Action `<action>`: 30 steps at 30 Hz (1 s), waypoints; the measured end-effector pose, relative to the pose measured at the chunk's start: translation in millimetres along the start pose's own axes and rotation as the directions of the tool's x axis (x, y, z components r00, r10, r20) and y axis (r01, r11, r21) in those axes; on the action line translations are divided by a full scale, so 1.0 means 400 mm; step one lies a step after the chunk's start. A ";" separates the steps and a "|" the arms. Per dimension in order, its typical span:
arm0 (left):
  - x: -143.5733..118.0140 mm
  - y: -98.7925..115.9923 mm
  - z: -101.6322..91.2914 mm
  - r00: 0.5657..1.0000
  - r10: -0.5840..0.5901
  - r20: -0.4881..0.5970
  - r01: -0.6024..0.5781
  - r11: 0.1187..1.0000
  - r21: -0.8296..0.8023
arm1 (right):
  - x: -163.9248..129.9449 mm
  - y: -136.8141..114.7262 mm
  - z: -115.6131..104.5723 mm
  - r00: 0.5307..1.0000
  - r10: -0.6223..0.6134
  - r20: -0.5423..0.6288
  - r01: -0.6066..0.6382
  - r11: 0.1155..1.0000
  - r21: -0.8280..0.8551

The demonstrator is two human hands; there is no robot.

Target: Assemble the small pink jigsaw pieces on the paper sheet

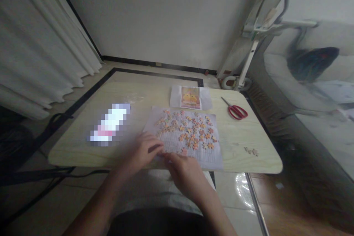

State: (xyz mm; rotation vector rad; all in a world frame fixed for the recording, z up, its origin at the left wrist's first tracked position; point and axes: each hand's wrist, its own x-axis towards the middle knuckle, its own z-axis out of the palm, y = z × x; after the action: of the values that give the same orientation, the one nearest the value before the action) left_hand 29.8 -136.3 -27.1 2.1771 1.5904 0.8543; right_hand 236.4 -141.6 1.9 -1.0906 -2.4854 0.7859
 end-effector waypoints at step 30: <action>-0.040 -0.043 -0.036 0.988 0.031 -0.153 -0.016 0.995 0.095 | 0.038 -0.039 0.003 0.991 0.086 0.105 -0.046 0.939 -0.341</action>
State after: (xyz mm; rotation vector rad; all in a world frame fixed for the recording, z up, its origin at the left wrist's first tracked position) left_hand 4.6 -146.8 -30.5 2.2464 1.7125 0.9964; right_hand 216.7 -139.4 11.4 -1.2787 -2.7686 0.4589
